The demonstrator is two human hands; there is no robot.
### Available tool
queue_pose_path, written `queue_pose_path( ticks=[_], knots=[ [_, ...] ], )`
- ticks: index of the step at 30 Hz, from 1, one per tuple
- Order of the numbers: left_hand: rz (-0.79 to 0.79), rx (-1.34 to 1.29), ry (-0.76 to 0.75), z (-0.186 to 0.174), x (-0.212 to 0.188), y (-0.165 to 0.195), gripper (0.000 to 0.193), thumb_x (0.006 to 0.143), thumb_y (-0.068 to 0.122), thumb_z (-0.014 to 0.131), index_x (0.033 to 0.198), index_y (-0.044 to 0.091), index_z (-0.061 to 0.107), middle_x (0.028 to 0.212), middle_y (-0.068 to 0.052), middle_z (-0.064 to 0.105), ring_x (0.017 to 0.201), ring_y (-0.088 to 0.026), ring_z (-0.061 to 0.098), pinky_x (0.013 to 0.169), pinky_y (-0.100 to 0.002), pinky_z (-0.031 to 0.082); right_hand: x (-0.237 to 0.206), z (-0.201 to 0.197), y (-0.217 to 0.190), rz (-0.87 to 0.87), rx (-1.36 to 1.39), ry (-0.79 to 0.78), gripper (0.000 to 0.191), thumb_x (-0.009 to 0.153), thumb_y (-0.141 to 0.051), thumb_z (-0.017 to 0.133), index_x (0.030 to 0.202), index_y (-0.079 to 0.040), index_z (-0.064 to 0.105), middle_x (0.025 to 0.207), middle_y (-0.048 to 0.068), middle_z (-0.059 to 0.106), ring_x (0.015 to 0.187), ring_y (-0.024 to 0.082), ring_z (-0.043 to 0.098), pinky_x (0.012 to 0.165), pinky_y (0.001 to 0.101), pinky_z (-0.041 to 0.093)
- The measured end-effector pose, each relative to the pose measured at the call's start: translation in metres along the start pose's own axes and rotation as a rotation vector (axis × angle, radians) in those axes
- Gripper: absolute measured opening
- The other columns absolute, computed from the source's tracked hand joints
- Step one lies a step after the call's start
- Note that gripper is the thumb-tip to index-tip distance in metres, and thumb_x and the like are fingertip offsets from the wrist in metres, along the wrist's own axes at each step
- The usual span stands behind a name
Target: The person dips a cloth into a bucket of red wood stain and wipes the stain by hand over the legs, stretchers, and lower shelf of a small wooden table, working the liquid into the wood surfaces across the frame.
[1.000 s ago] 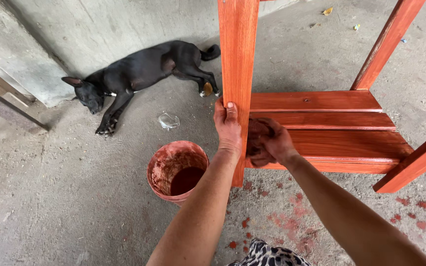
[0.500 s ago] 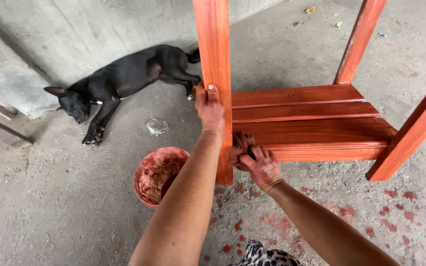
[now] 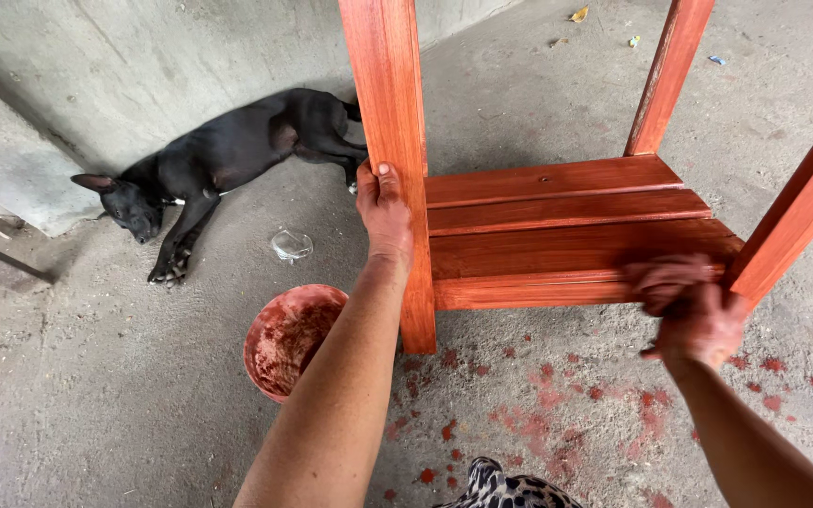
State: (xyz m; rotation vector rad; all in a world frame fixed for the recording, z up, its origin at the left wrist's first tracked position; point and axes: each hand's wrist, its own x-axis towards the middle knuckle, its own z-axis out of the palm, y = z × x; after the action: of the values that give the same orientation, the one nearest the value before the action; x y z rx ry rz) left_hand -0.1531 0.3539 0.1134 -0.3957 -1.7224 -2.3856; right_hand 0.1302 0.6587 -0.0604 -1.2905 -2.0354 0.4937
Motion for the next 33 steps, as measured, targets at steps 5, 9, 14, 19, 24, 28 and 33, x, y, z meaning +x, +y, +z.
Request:
queue_pose_path(
  ticks=[5, 9, 14, 19, 24, 28, 33],
  knots=[
    [0.074, 0.021, 0.018, -0.005, -0.012, 0.004, 0.031, 0.109, 0.034, 0.047, 0.116, 0.006, 0.058, 0.108, -0.005, 0.059, 0.099, -0.014, 0.054, 0.091, -0.032, 0.049, 0.007, -0.019, -0.01, -0.03, 0.079, 0.088, 0.031, 0.082, -0.006, 0.077, 0.109, -0.01, 0.062, 0.119, 0.015, 0.055, 0.103, 0.032, 0.057, 0.088, 0.0475, 0.052],
    [0.1, 0.03, 0.006, -0.013, -0.02, 0.01, 0.032, 0.107, 0.034, 0.044, 0.123, 0.009, 0.057, 0.111, -0.002, 0.06, 0.101, -0.012, 0.055, 0.091, -0.03, 0.048, 0.007, -0.025, -0.044, -0.22, 0.276, 0.127, 0.042, 0.076, -0.006, 0.087, 0.102, -0.006, 0.055, 0.112, 0.013, 0.052, 0.098, 0.03, 0.053, 0.089, 0.0465, 0.048],
    [0.027, -0.112, -0.09, -0.025, -0.043, 0.006, 0.032, 0.109, 0.034, 0.043, 0.125, 0.009, 0.055, 0.113, -0.003, 0.06, 0.104, -0.013, 0.054, 0.094, -0.03, 0.047, 0.077, -0.017, -0.091, -0.327, 0.625, 0.414, 0.02, 0.089, 0.005, 0.056, 0.106, -0.001, 0.049, 0.107, 0.014, 0.05, 0.09, 0.03, 0.051, 0.085, 0.0425, 0.049],
    [0.02, -0.143, -0.106, -0.044, -0.069, -0.009, 0.033, 0.11, 0.034, 0.045, 0.13, 0.009, 0.052, 0.118, -0.002, 0.057, 0.109, -0.013, 0.05, 0.099, -0.031, 0.043, 0.137, -0.019, -0.084, 0.181, 2.053, -0.05, 0.029, 0.102, -0.01, 0.044, 0.075, -0.006, 0.034, 0.07, 0.018, 0.05, 0.06, 0.031, 0.051, 0.063, 0.0433, 0.049],
    [0.07, -0.025, -0.18, -0.078, -0.109, -0.022, 0.044, 0.11, 0.04, 0.044, 0.143, 0.01, 0.046, 0.129, -0.004, 0.058, 0.119, -0.015, 0.051, 0.107, -0.032, 0.041, 0.122, 0.004, -0.061, 0.594, 2.038, -0.112, 0.026, 0.089, -0.012, 0.042, 0.066, -0.001, 0.04, 0.066, 0.025, 0.064, 0.049, 0.03, 0.054, 0.052, 0.0404, 0.049],
    [-0.036, 0.163, -0.225, -0.1, -0.14, -0.026, 0.06, 0.107, 0.045, 0.045, 0.156, 0.013, 0.032, 0.143, -0.011, 0.054, 0.131, -0.022, 0.047, 0.112, -0.035, 0.039, 0.117, 0.018, -0.061, 0.3, 2.241, -0.047, 0.023, 0.093, -0.012, 0.048, 0.075, 0.002, 0.04, 0.071, 0.031, 0.056, 0.057, 0.037, 0.055, 0.061, 0.0458, 0.057],
    [0.154, 0.574, -0.246, -0.14, -0.125, -0.004, 0.058, 0.108, 0.046, 0.046, 0.155, 0.012, 0.044, 0.164, -0.02, 0.038, 0.157, -0.037, 0.022, 0.125, -0.046, 0.02, 0.095, 0.047, -0.077, 0.534, 1.739, -0.198, 0.014, 0.102, -0.016, 0.059, 0.105, -0.003, 0.061, 0.098, 0.02, 0.075, 0.076, 0.03, 0.074, 0.059, 0.0387, 0.058]
  ],
)
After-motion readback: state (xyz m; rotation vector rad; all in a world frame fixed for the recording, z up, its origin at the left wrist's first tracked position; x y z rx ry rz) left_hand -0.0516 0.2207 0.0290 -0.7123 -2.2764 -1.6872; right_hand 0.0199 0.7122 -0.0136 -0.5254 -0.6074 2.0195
